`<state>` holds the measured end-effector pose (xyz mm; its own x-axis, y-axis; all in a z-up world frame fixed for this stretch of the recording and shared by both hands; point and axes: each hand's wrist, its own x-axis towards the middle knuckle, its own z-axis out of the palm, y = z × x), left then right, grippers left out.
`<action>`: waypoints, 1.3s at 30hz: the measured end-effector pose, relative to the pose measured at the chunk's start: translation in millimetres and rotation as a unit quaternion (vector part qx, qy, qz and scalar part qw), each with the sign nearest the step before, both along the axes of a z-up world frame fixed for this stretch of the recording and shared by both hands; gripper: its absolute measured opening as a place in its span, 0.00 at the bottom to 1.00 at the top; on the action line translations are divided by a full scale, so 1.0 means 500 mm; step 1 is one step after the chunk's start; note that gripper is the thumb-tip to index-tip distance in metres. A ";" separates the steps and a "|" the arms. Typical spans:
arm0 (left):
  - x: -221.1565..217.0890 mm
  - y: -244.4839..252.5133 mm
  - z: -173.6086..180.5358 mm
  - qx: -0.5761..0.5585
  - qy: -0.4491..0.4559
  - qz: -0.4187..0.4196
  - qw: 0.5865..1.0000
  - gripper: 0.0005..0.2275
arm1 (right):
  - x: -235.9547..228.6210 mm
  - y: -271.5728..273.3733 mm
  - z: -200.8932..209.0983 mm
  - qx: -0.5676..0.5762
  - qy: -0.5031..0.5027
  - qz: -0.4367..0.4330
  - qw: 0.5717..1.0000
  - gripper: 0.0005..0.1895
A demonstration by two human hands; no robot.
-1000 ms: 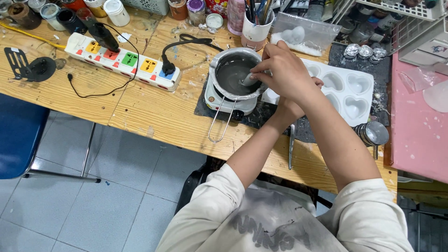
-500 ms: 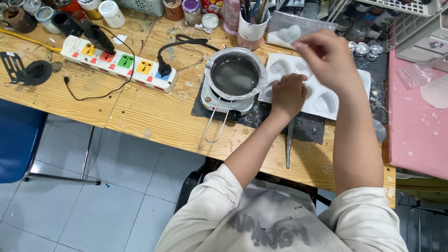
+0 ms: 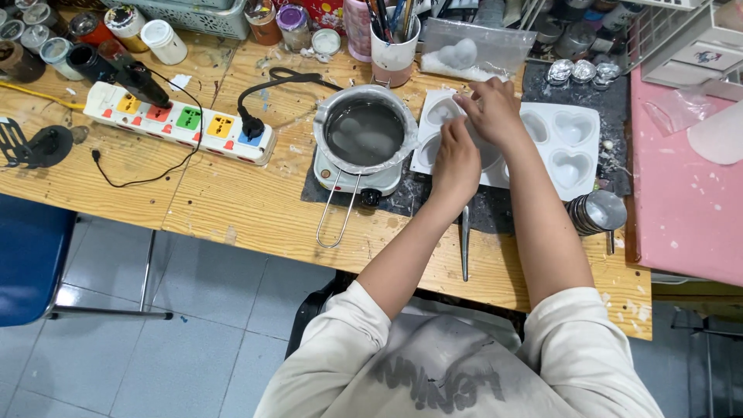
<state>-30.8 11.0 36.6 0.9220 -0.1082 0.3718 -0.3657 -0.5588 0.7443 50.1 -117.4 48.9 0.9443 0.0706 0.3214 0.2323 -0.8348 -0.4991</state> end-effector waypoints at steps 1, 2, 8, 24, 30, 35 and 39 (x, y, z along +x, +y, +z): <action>0.003 0.006 0.011 0.003 0.001 0.000 1.000 0.21 | 0.007 -0.001 -0.013 0.003 0.001 0.000 1.000 0.16; 0.006 0.013 0.022 -0.029 0.007 -0.008 1.000 0.22 | 0.014 -0.002 -0.027 -0.021 -0.018 -0.024 0.999 0.17; 0.021 0.008 0.012 -0.055 0.033 -0.011 0.998 0.22 | 0.021 -0.026 -0.061 -0.006 -0.065 -0.008 0.998 0.19; 0.043 -0.008 0.010 -0.072 -0.163 0.086 0.980 0.24 | -0.049 -0.056 -0.029 0.459 -0.061 0.099 0.881 0.10; 0.076 -0.006 -0.018 -0.184 -0.121 0.066 0.973 0.15 | -0.064 -0.027 -0.043 0.441 -0.116 0.058 0.888 0.11; 0.081 -0.008 -0.028 -0.254 -0.142 0.043 0.956 0.13 | -0.057 -0.028 -0.053 0.481 -0.112 0.060 0.867 0.10; 0.084 -0.010 -0.028 -0.344 -0.092 0.010 0.934 0.14 | -0.050 -0.030 -0.070 0.475 -0.134 0.081 0.866 0.10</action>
